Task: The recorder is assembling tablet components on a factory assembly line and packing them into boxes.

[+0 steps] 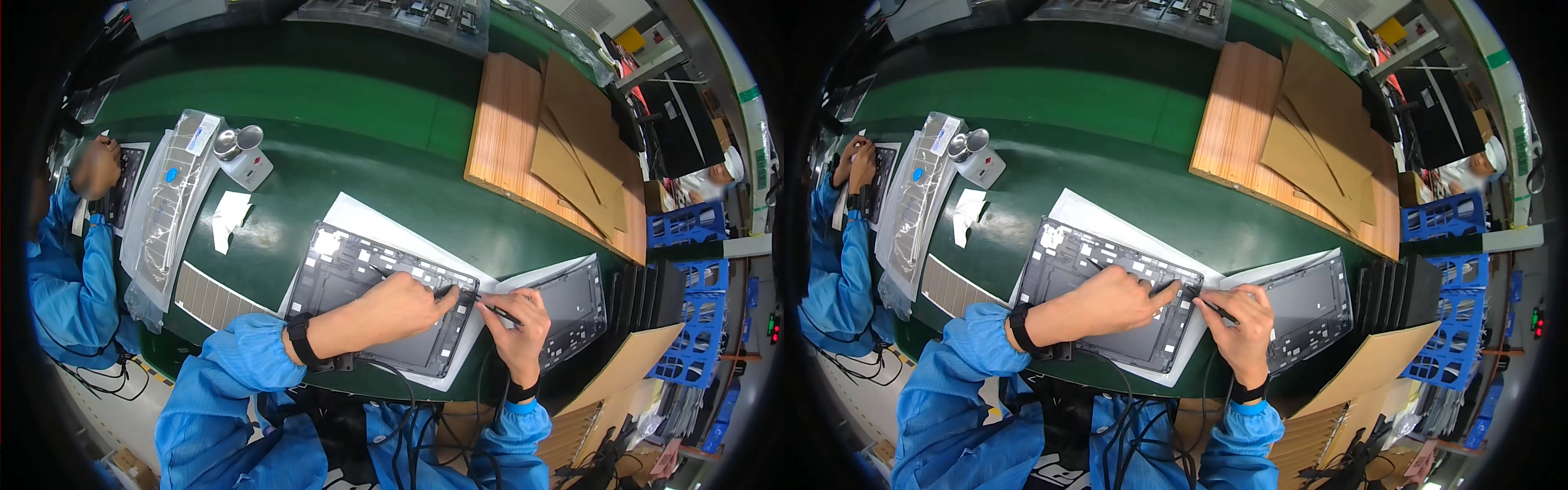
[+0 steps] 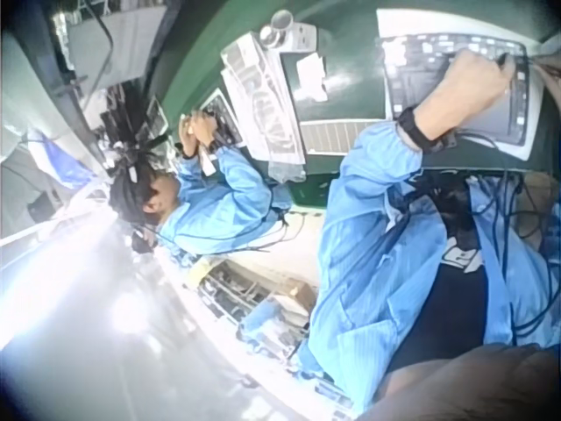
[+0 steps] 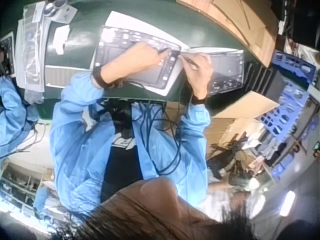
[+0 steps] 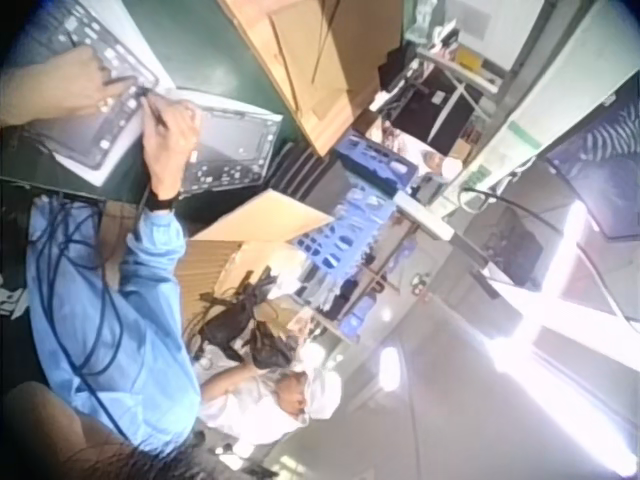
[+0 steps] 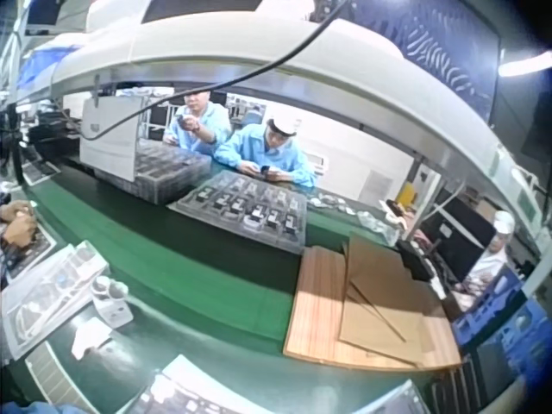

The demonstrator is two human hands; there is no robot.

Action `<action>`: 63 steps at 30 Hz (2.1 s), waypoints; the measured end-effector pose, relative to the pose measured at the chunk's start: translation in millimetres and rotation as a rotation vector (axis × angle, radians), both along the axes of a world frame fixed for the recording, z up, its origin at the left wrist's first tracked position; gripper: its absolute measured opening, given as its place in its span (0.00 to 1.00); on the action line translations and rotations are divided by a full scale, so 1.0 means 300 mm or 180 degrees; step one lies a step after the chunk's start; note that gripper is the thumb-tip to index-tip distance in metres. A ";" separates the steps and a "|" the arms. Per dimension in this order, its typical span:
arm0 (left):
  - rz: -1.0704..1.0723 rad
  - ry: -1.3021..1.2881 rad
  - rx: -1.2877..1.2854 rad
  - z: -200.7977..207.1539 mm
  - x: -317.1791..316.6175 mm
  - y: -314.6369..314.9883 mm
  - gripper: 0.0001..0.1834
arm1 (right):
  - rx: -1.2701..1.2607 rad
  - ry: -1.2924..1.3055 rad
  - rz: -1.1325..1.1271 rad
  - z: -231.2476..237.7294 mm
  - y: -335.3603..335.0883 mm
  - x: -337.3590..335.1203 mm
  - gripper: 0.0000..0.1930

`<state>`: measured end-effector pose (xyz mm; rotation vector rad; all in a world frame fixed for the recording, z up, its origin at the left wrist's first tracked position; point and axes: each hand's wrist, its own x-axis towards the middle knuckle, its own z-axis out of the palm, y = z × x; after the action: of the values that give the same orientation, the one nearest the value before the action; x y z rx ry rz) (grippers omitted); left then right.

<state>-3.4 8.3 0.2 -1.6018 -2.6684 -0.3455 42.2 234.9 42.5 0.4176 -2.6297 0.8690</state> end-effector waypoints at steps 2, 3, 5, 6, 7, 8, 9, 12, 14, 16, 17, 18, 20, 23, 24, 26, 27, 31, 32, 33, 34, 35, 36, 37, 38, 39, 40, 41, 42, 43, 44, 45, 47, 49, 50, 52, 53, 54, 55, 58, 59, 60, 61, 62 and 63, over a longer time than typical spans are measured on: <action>-0.0003 -0.0028 -0.0001 -0.001 -0.001 0.001 0.32 | 0.0041 -0.0019 0.0062 -0.001 0.000 0.005 0.07; 0.0001 -0.0047 0.0000 -0.002 -0.002 0.001 0.32 | 0.0040 -0.0025 0.0060 -0.002 0.001 0.006 0.07; 0.0007 -0.0033 -0.0004 -0.001 0.000 -0.001 0.32 | 0.0007 0.0002 0.0014 -0.003 0.000 0.006 0.07; 0.0009 -0.0013 -0.0002 -0.001 0.001 -0.002 0.32 | 0.0005 -0.0001 0.0017 -0.003 0.000 0.006 0.07; 0.0012 -0.0014 -0.0002 -0.001 0.002 -0.002 0.32 | 0.0003 -0.0006 0.0019 -0.004 -0.001 0.006 0.07; 0.0001 -0.0013 -0.0010 -0.003 0.003 -0.003 0.32 | 0.0003 -0.0011 0.0020 -0.004 -0.001 0.006 0.07; -0.0012 -0.0013 -0.0017 -0.004 0.004 -0.003 0.32 | 0.0005 -0.0012 0.0022 -0.004 -0.001 0.006 0.07; -0.0003 -0.0071 0.0003 -0.002 0.004 -0.005 0.32 | 0.0015 -0.0031 0.0045 -0.004 -0.003 0.005 0.07; 0.0009 -0.0069 0.0007 -0.002 0.005 -0.005 0.32 | 0.0044 -0.0028 0.0025 -0.002 -0.004 0.003 0.07; 0.0016 -0.0068 0.0010 0.000 0.005 -0.004 0.32 | 0.0046 -0.0033 0.0029 -0.005 -0.003 0.003 0.07; 0.0017 -0.0074 0.0000 0.002 0.004 -0.003 0.32 | 0.0046 -0.0038 0.0027 -0.006 -0.002 0.003 0.07; 0.0019 -0.0080 -0.0009 0.004 0.004 -0.002 0.32 | 0.0045 -0.0038 0.0028 -0.006 -0.001 0.001 0.07; 0.0013 -0.0095 0.0028 0.001 0.002 0.000 0.32 | 0.0030 -0.0059 0.0026 -0.005 -0.001 0.003 0.07; 0.0027 -0.0115 0.0053 0.000 0.003 -0.006 0.32 | 0.0029 -0.0076 0.0017 -0.006 -0.004 0.001 0.07; 0.0036 -0.0122 0.0036 0.000 0.003 -0.011 0.32 | 0.0034 -0.0075 0.0025 -0.006 -0.008 0.000 0.07; 0.0027 -0.0140 0.0038 0.000 0.003 -0.008 0.32 | 0.0044 -0.0071 0.0030 -0.009 -0.003 0.001 0.07; 0.0025 -0.0155 0.0043 0.000 0.003 -0.007 0.32 | 0.0042 -0.0072 0.0026 -0.009 -0.003 0.002 0.07; 0.0026 -0.0177 0.0028 0.000 0.003 -0.002 0.32 | -0.0024 -0.0114 -0.0006 -0.007 -0.005 0.007 0.08; 0.0025 -0.0170 0.0036 0.000 0.003 -0.001 0.32 | -0.0063 -0.0164 -0.0041 -0.007 -0.006 0.008 0.08; 0.0023 -0.0165 0.0043 0.000 0.003 -0.001 0.32 | -0.0063 -0.0167 -0.0044 -0.008 -0.005 0.008 0.08; 0.0021 -0.0162 0.0041 0.001 0.003 0.000 0.32 | -0.0045 -0.0116 -0.0010 -0.009 -0.003 0.005 0.08; 0.0022 -0.0171 0.0008 0.001 0.003 0.000 0.32 | -0.0028 -0.0066 0.0026 -0.011 -0.002 0.003 0.08; 0.0024 -0.0180 -0.0026 0.002 0.004 0.000 0.32 | -0.0030 -0.0065 0.0025 -0.014 -0.002 0.003 0.08; 0.0018 -0.0180 -0.0024 0.005 0.002 0.002 0.32 | -0.0033 -0.0054 -0.0018 -0.017 0.000 0.004 0.08; 0.0033 -0.0181 -0.0003 0.011 -0.001 0.005 0.32 | -0.0037 -0.0044 -0.0062 -0.018 0.000 0.004 0.08; 0.0048 -0.0182 0.0018 0.014 -0.003 0.008 0.33 | -0.0035 -0.0045 -0.0069 -0.018 0.000 0.007 0.08; 0.0046 -0.0180 0.0014 0.013 -0.006 0.008 0.33 | -0.0074 -0.0097 -0.0129 -0.018 -0.003 0.009 0.09; 0.0015 -0.0061 0.0133 0.009 -0.009 0.009 0.31 | -0.0112 -0.0149 -0.0191 -0.018 -0.005 0.012 0.10; -0.0019 0.0058 0.0251 0.004 -0.011 0.011 0.30 | -0.0115 -0.0147 -0.0197 -0.018 -0.006 0.014 0.10; -0.0022 0.0062 0.0245 -0.001 -0.011 0.011 0.30 | -0.0130 -0.0197 -0.0259 -0.019 -0.007 0.017 0.10; 0.0002 0.0091 0.0249 -0.006 -0.010 0.010 0.30 | -0.0145 -0.0248 -0.0322 -0.019 -0.009 0.019 0.10; 0.0024 0.0120 0.0253 -0.007 -0.010 0.009 0.30 | -0.0150 -0.0242 -0.0330 -0.021 -0.010 0.020 0.10; 0.0018 0.0123 0.0311 -0.004 -0.015 0.011 0.30 | -0.0240 -0.0115 -0.0405 -0.026 -0.009 0.023 0.11; 0.0030 0.0129 0.0356 0.006 -0.016 0.011 0.30 | -0.0376 -0.0071 -0.0559 -0.018 -0.004 0.041 0.11; 0.0052 -0.0034 0.0090 0.013 -0.014 0.011 0.33 | -0.0512 -0.0034 -0.0699 -0.011 -0.002 0.054 0.11; 0.0068 -0.0187 -0.0175 0.022 -0.011 0.014 0.36 | -0.0623 -0.0125 -0.0976 0.010 0.007 0.094 0.11; 0.0092 -0.0301 -0.0198 0.020 -0.010 0.018 0.37 | -0.0728 -0.0228 -0.1257 0.022 0.012 0.118 0.12; 0.0115 -0.0415 -0.0221 0.018 -0.010 0.021 0.37 | -0.0737 -0.0262 -0.1362 0.045 0.012 0.143 0.11; 0.0101 -0.0403 -0.0227 0.023 -0.011 0.022 0.37 | -0.0745 -0.0249 -0.1375 0.060 0.019 0.172 0.11; -0.0020 -0.0294 -0.0119 0.027 -0.013 0.025 0.38 | -0.0770 -0.0276 -0.1494 0.108 0.039 0.261 0.09; -0.0006 -0.0238 0.0096 0.019 -0.014 0.022 0.36 | -0.0778 -0.0258 -0.1509 0.136 0.028 0.281 0.09; 0.0010 -0.0182 0.0312 0.014 -0.014 0.018 0.34 | -0.0949 -0.0344 -0.1616 0.164 0.007 0.300 0.08; -0.0017 -0.0155 0.0319 0.014 -0.017 0.016 0.34 | -0.1114 -0.0415 -0.1733 0.180 -0.006 0.321 0.07; -0.0038 -0.0177 0.0309 0.016 -0.021 0.011 0.33 | -0.1174 -0.0528 -0.1770 0.180 -0.007 0.347 0.03; -0.0047 -0.0196 0.0297 0.024 -0.022 -0.001 0.33 | -0.1179 -0.0496 -0.1771 0.196 -0.013 0.365 0.03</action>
<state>-9.9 8.1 7.3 -1.6110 -2.6419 -0.5198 151.8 231.0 101.2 -0.4703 -2.4299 1.1770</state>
